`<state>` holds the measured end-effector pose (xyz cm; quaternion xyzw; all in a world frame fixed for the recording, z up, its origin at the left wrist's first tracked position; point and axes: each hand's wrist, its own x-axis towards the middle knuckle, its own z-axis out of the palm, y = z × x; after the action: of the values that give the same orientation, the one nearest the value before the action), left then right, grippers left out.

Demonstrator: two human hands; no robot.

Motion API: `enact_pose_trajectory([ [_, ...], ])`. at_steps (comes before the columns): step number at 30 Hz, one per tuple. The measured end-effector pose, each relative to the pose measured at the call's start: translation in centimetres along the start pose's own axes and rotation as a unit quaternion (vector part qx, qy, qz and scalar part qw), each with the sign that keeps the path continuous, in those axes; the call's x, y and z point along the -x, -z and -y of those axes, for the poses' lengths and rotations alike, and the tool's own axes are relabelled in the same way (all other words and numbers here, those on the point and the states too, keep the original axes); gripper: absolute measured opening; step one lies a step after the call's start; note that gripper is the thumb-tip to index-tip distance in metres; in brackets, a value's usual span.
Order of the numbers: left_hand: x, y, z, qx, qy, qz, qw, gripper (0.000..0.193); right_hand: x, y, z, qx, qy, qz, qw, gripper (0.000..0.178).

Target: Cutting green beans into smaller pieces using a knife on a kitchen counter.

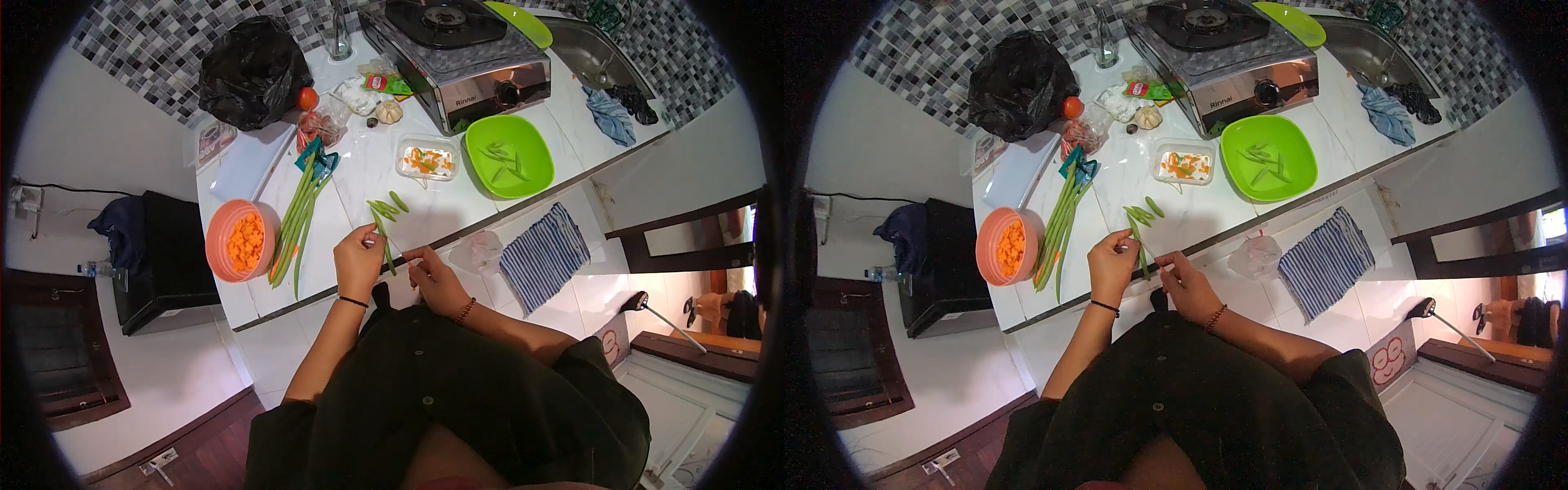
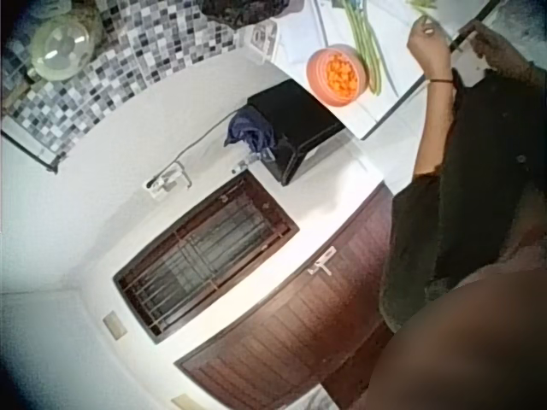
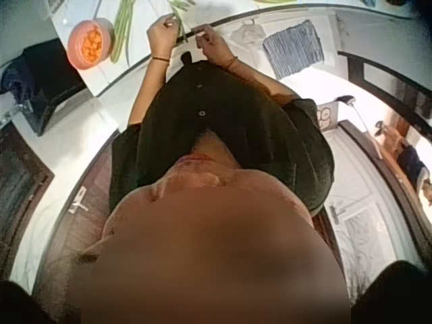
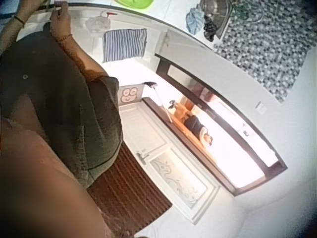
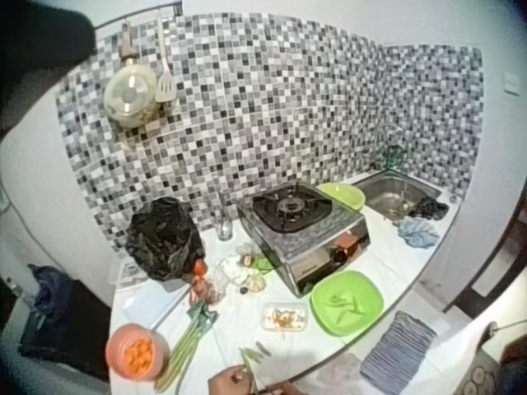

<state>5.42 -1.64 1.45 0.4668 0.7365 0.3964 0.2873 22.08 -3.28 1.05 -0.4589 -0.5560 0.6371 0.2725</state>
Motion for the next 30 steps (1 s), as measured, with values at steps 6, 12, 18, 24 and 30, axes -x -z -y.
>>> enact_pose_trajectory([
  [6, 0.2, 0.1, 0.1, 0.015, 0.016, 0.006, 1.000, 0.028, 0.1, -0.4, 0.2, 0.005, 0.012, -0.010, 1.000, 0.021],
  [12, 0.1, 0.1, 0.0, -0.004, 0.002, 0.008, 1.000, 0.027, -0.7, -1.0, 0.6, -0.007, 0.002, -0.018, 1.000, 0.021],
  [18, 0.1, 0.2, -0.1, 0.022, 0.008, 0.012, 1.000, 0.029, -1.5, -1.2, 1.4, 0.009, -0.027, -0.021, 0.999, 0.021],
  [24, 0.1, 0.2, 0.4, 0.014, -0.009, 0.007, 1.000, 0.030, -1.1, -1.1, 0.6, -0.006, 0.024, -0.028, 0.999, 0.020],
  [30, 0.2, 0.1, 0.1, 0.030, 0.007, 0.014, 0.999, 0.030, -1.7, -1.4, 0.9, 0.012, -0.021, -0.032, 0.999, 0.021],
])
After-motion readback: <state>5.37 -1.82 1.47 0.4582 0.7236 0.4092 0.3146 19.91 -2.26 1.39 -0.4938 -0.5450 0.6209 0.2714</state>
